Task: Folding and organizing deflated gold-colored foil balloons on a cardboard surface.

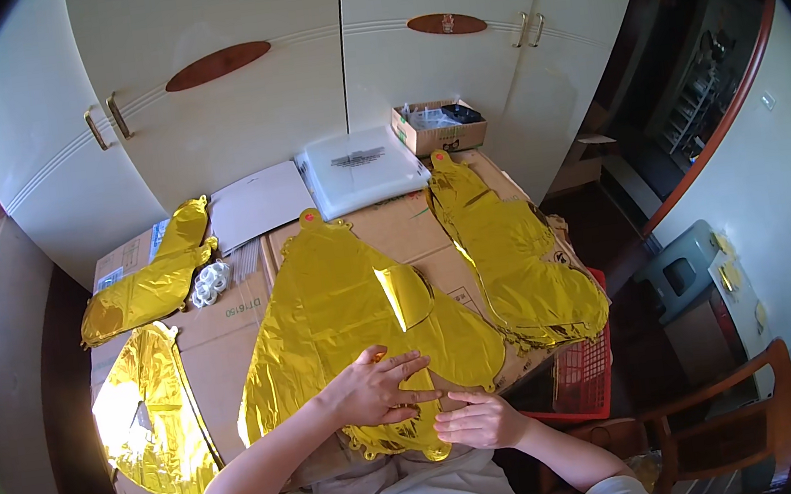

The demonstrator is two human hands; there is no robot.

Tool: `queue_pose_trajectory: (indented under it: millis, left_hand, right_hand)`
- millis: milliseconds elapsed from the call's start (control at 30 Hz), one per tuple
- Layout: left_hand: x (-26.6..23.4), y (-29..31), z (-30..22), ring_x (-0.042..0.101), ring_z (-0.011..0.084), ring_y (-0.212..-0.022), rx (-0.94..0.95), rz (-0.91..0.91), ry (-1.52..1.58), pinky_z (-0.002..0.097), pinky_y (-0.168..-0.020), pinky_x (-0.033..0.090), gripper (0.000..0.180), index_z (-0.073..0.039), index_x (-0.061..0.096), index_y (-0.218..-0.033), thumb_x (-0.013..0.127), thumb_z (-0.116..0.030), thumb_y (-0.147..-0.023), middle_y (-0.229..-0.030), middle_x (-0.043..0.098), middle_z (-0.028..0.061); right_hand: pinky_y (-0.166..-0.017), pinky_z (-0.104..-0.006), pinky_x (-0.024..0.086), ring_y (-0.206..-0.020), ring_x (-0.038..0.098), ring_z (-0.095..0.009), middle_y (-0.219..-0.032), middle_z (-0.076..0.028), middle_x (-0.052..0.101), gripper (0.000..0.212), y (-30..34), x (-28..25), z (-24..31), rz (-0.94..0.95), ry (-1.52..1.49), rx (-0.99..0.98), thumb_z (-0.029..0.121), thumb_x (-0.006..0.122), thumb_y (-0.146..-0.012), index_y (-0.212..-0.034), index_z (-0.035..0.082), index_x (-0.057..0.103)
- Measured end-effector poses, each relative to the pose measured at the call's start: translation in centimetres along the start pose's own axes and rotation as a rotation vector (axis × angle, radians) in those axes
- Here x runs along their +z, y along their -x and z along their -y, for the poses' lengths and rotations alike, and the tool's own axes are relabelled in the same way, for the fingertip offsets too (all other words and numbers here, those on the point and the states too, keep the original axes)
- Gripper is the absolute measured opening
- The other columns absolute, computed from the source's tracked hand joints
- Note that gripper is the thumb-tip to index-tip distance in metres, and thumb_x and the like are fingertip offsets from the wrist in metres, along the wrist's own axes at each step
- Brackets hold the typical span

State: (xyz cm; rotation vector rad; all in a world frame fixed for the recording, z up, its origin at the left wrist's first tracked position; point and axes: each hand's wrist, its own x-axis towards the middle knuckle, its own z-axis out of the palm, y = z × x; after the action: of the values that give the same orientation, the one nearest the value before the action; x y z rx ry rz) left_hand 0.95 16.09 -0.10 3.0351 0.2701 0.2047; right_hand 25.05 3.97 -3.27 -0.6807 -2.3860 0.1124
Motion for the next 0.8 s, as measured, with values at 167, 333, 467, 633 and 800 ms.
queue_pose_trajectory:
  millis: [167,333,467,633,800]
  left_hand:
    - [-0.8,-0.1,-0.3,0.04,0.0238,-0.136,0.035,0.053,-0.015,0.0498,-0.102,0.037,0.053,-0.045,0.046,-0.139,0.054,-0.058,-0.089,-0.149,0.039,0.0112]
    - [-1.0,-0.2,-0.5,0.04,0.0253,-0.136,0.033,0.079,-0.017,0.0497,-0.101,0.037,0.055,-0.045,0.045,-0.14,0.054,-0.061,-0.087,-0.15,0.037,0.0125]
    - [-0.6,-0.1,-0.4,0.04,0.0242,-0.136,0.04,0.059,-0.041,0.0497,-0.1,0.037,0.054,-0.044,0.047,-0.139,0.051,-0.063,-0.088,-0.15,0.038,0.012]
    - [-0.8,0.0,-0.6,0.04,0.0237,-0.136,0.037,0.067,-0.066,0.0506,-0.1,0.037,0.056,-0.043,0.048,-0.138,0.051,-0.065,-0.087,-0.15,0.037,0.0111]
    - [-0.4,0.2,-0.6,0.035,0.0264,-0.14,0.037,0.099,-0.067,0.0546,-0.102,0.035,0.059,-0.043,0.044,-0.141,0.052,-0.065,-0.087,-0.153,0.033,0.012]
  right_hand:
    - [-0.1,-0.0416,0.05,-0.1,0.069,-0.015,-0.098,-0.001,0.073,0.011,0.2,-0.5,0.3,0.017,-0.01,-0.003,0.013,0.066,-0.083,-0.09,0.011,0.075]
    - [-0.098,-0.0412,0.053,-0.099,0.068,-0.017,-0.096,-0.005,0.072,0.017,0.2,-0.4,0.9,-0.007,-0.014,0.008,0.013,0.065,-0.081,-0.095,0.006,0.073]
    - [-0.096,-0.0402,0.053,-0.097,0.068,-0.016,-0.098,-0.004,0.071,0.02,0.6,-0.6,1.0,-0.033,-0.136,0.043,0.018,0.071,-0.08,-0.097,0.007,0.072]
    - [-0.094,-0.0389,0.049,-0.103,0.065,-0.016,-0.104,-0.001,0.07,0.021,-1.4,-2.0,-1.2,-0.087,0.001,0.209,0.021,0.075,-0.08,-0.098,0.01,0.071]
    - [-0.091,-0.0364,0.045,-0.106,0.063,-0.017,-0.105,-0.001,0.07,0.018,-3.2,-1.1,-3.1,-0.029,0.094,0.269,0.019,0.072,-0.083,-0.099,0.012,0.072]
